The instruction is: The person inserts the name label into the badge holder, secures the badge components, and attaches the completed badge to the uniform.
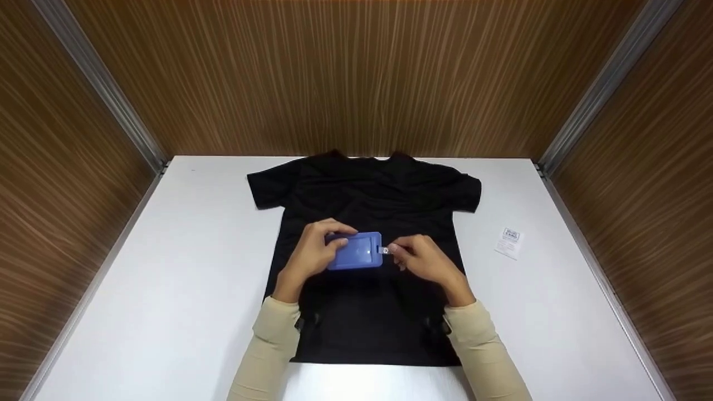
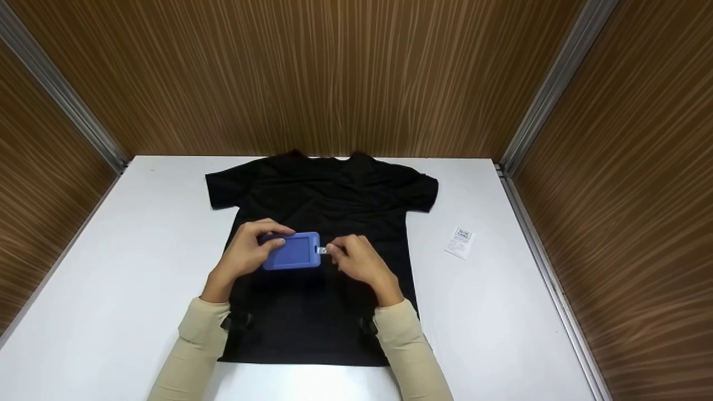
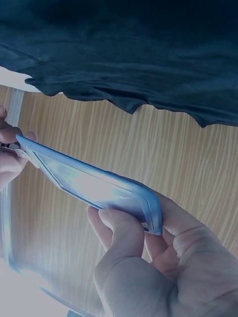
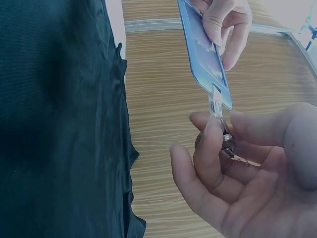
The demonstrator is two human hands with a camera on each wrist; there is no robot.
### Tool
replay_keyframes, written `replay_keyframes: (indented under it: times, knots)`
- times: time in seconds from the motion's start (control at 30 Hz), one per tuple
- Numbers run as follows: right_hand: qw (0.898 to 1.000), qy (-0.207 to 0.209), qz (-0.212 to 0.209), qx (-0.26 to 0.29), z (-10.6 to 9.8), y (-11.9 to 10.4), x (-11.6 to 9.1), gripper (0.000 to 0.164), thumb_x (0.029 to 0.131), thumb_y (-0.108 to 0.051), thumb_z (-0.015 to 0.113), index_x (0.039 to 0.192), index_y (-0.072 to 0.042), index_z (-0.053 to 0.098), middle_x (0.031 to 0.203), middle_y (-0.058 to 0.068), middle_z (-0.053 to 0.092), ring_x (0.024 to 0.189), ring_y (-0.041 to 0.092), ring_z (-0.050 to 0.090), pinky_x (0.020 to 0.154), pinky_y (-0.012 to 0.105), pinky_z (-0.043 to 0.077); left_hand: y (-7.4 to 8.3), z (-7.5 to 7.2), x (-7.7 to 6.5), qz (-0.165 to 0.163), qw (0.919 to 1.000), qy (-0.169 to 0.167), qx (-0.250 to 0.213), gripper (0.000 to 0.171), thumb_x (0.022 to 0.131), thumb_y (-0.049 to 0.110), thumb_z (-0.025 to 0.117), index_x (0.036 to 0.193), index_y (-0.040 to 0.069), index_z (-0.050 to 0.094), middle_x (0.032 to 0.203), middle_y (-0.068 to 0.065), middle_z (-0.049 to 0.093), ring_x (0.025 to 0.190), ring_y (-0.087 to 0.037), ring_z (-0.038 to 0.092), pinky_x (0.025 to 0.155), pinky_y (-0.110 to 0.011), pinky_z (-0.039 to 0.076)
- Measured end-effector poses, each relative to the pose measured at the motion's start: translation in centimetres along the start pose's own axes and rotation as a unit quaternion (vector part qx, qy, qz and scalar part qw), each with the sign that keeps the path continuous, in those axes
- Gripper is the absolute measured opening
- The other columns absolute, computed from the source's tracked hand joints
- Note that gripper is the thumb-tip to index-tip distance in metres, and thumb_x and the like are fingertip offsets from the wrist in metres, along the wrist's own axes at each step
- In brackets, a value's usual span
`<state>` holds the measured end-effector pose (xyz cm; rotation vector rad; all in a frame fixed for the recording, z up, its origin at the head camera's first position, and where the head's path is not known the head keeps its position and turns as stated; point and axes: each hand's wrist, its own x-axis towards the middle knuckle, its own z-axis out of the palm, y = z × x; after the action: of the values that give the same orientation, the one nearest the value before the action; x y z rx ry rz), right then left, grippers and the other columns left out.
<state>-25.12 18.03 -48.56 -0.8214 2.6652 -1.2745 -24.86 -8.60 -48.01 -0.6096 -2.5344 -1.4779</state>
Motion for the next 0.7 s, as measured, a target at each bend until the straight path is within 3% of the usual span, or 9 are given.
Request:
replay_keyframes:
  times: [0.17, 0.43, 0.7]
  knots:
    - [1.000, -0.002, 0.008, 0.012, -0.06, 0.19, 0.08, 0.030, 0.104, -0.013, 0.060, 0.080, 0.000, 0.072, 0.071, 0.011, 0.071, 0.059, 0.014, 0.065, 0.058, 0.026, 0.056, 0.06, -0.02, 0.05, 0.007, 1.0000, 0.003, 0.001, 0.026, 0.089, -0.008, 0.070, 0.104, 0.010, 0.081, 0.105, -0.007, 0.077, 0.100, -0.019, 0.068, 0.094, -0.041, 0.056]
    - [0.997, -0.036, 0.020, 0.065, -0.07, 0.66, 0.18, 0.029, 0.105, -0.009, 0.057, 0.093, 0.010, 0.075, 0.078, 0.019, 0.076, 0.067, 0.025, 0.073, 0.069, 0.052, 0.061, 0.09, -0.02, -0.14, 0.007, 1.0000, 0.002, 0.005, 0.027, 0.089, -0.009, 0.070, 0.104, 0.010, 0.081, 0.104, -0.005, 0.077, 0.101, -0.018, 0.069, 0.095, -0.040, 0.056]
    - [0.993, -0.054, 0.031, 0.097, -0.29, 0.75, 0.16, 0.030, 0.106, -0.012, 0.056, 0.095, 0.009, 0.074, 0.083, 0.023, 0.076, 0.071, 0.027, 0.072, 0.073, 0.054, 0.061, 0.17, -0.06, 0.00, 0.024, 0.9997, -0.002, 0.008, 0.025, 0.090, -0.007, 0.070, 0.105, 0.010, 0.081, 0.103, -0.006, 0.077, 0.100, -0.019, 0.069, 0.095, -0.040, 0.056]
